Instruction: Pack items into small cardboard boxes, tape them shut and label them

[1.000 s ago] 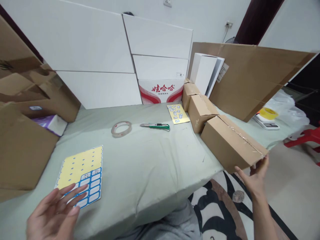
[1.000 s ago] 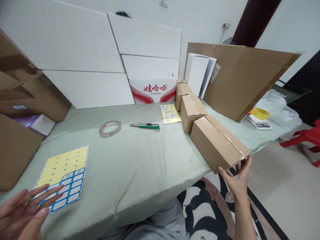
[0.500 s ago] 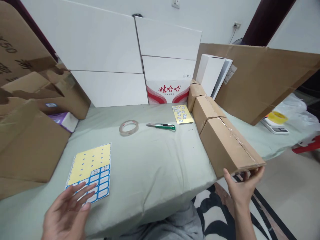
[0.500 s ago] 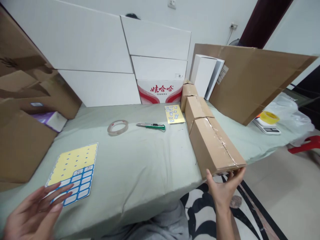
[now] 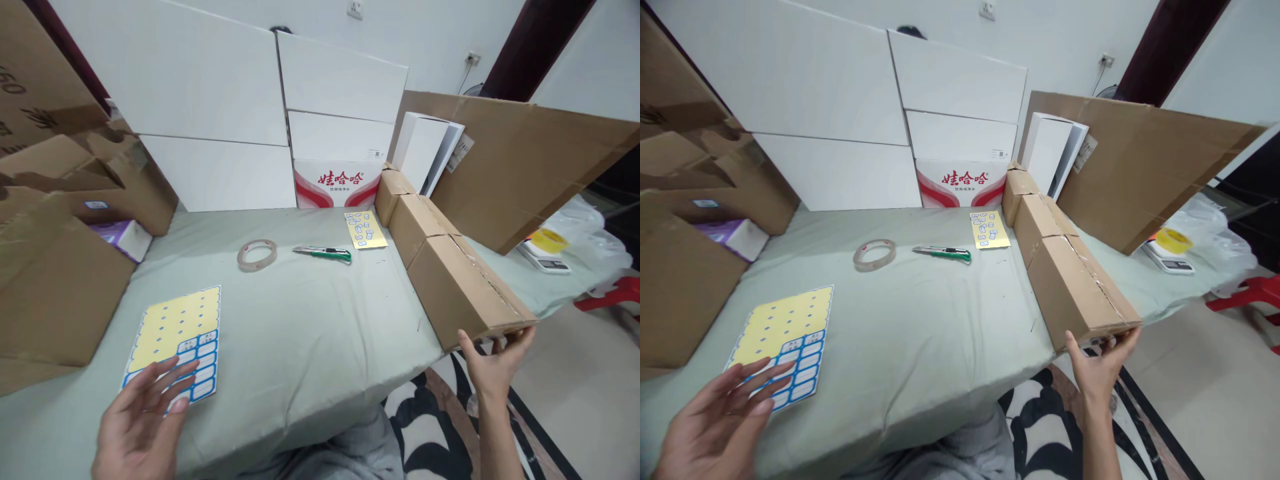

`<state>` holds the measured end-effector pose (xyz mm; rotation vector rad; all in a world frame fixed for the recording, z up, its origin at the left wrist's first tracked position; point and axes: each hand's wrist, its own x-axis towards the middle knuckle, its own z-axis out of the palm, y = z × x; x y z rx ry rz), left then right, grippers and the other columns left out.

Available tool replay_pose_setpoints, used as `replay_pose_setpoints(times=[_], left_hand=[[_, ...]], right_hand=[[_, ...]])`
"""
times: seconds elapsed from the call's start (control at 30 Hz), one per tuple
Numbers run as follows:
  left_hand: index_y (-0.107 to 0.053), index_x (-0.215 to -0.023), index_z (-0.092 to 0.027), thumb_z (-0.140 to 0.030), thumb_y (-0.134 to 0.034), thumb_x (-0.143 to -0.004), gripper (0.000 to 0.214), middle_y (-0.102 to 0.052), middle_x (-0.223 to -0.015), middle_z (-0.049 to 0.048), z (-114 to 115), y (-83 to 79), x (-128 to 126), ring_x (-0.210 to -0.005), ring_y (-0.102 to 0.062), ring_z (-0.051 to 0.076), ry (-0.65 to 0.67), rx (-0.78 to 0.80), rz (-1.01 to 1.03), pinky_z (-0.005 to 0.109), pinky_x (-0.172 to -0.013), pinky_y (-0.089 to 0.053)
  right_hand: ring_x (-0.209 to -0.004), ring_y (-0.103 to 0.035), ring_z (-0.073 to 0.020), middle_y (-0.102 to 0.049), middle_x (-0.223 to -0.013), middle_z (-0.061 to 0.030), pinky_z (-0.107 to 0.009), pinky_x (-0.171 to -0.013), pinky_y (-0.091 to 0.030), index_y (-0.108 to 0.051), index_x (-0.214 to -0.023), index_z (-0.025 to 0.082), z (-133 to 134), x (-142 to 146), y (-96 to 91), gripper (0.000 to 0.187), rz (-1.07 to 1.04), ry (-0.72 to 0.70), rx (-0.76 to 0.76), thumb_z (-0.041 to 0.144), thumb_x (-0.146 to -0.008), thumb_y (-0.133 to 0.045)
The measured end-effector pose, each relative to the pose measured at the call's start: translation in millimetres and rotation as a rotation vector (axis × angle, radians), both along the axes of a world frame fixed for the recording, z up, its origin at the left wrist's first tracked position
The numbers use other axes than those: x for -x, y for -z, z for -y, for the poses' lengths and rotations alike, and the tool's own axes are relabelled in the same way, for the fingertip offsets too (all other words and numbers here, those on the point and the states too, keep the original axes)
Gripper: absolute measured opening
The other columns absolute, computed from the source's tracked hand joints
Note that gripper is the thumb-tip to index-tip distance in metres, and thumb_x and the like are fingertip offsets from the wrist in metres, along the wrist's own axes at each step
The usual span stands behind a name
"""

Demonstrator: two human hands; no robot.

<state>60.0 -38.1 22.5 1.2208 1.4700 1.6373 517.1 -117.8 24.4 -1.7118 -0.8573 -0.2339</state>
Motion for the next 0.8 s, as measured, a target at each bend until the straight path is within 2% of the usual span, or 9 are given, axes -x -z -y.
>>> replay_pose_setpoints(times=[0.1,0.2,0.3,0.37,0.47,0.6,0.67,0.73,0.8], left_hand=[[-0.059,-0.113,-0.030,-0.032,-0.078,-0.057,0.060,-0.066,-0.116,0.0044,1,2.7,2,-0.098,-0.069,0.028,-0.008,0.052,-0.019,0.042,-0.090,-0.057],[-0.061,-0.113,-0.029,-0.037,-0.078,-0.057,0.058,-0.067,-0.113,0.0061,1,4.2,3,-0.100,-0.069,0.030,0.001,0.109,-0.035,0.043,-0.091,-0.057],[-0.061,-0.112,-0.028,-0.039,-0.078,-0.058,0.058,-0.068,-0.112,0.0064,-1,4.4,3,-0.101,-0.069,0.030,0.029,0.110,-0.050,0.040,-0.090,-0.058],[-0.062,-0.112,-0.028,-0.040,-0.078,-0.060,0.056,-0.067,-0.115,0.0064,-4,4.8,0,-0.101,-0.069,0.028,0.054,0.085,-0.060,0.036,-0.087,-0.058],[-0.062,-0.114,-0.027,-0.042,-0.077,-0.065,0.053,-0.065,-0.118,0.0065,-7,6.3,-8,-0.103,-0.068,0.025,0.101,0.063,-0.069,0.032,-0.087,-0.058],[-0.061,-0.117,-0.026,-0.045,-0.074,-0.070,0.053,-0.064,-0.114,0.0082,-11,8.2,-13,-0.107,-0.067,0.026,0.148,0.046,-0.111,0.035,-0.092,-0.057],[-0.061,-0.118,-0.025,-0.045,-0.073,-0.072,0.052,-0.064,-0.113,0.0088,-11,8.9,-11,-0.108,-0.067,0.027,0.147,0.030,-0.124,0.035,-0.094,-0.057],[-0.061,-0.118,-0.025,-0.043,-0.074,-0.072,0.051,-0.064,-0.114,0.0089,-10,9.9,-5,-0.109,-0.067,0.027,0.141,0.023,-0.116,0.035,-0.095,-0.057],[-0.061,-0.117,-0.026,-0.041,-0.076,-0.069,0.052,-0.064,-0.117,0.0086,-9,11.6,1,-0.109,-0.067,0.027,0.132,0.016,-0.106,0.035,-0.095,-0.058]], right_hand=[[-0.148,-0.018,-0.0338,-0.015,-0.158,-0.0181,-0.057,-0.112,-0.033,-0.001,-0.155,0.021,2,-6,6.9,0.123,0.007,-0.037,-0.007,0.050,-0.064,-0.080],[-0.151,-0.009,-0.0333,-0.004,-0.162,-0.0165,-0.059,-0.117,-0.022,0.008,-0.155,0.022,7,-13,14.4,0.125,0.016,-0.061,0.034,0.053,-0.068,-0.077],[-0.151,-0.007,-0.0343,0.003,-0.163,-0.0166,-0.060,-0.119,-0.012,0.015,-0.155,0.020,12,-18,19.7,0.130,0.036,-0.072,0.086,0.055,-0.069,-0.076],[-0.151,-0.007,-0.0344,0.005,-0.163,-0.0162,-0.060,-0.118,-0.014,0.017,-0.154,0.021,13,-18,20.2,0.131,0.034,-0.091,0.089,0.054,-0.069,-0.077],[-0.151,-0.009,-0.0321,0.002,-0.163,-0.0156,-0.058,-0.117,-0.021,0.018,-0.154,0.023,9,-12,16.3,0.129,0.029,-0.109,0.060,0.050,-0.070,-0.077],[-0.150,-0.015,-0.0313,-0.005,-0.162,-0.0155,-0.057,-0.118,-0.023,0.013,-0.154,0.023,4,-5,14.7,0.125,0.010,-0.095,0.047,0.050,-0.071,-0.076],[-0.150,-0.010,-0.0336,0.000,-0.163,-0.0154,-0.058,-0.119,-0.018,0.013,-0.155,0.022,7,-5,16.5,0.128,-0.032,-0.067,0.073,0.054,-0.068,-0.076],[-0.151,0.001,-0.0362,0.008,-0.163,-0.0150,-0.062,-0.119,-0.010,0.012,-0.155,0.019,15,-4,12.4,0.132,-0.074,-0.024,0.098,0.061,-0.066,-0.075],[-0.151,0.006,-0.0369,0.005,-0.164,-0.0130,-0.065,-0.119,-0.004,0.004,-0.156,0.016,24,-1,-6.0,0.125,-0.012,0.026,-0.002,0.068,-0.069,-0.069]])
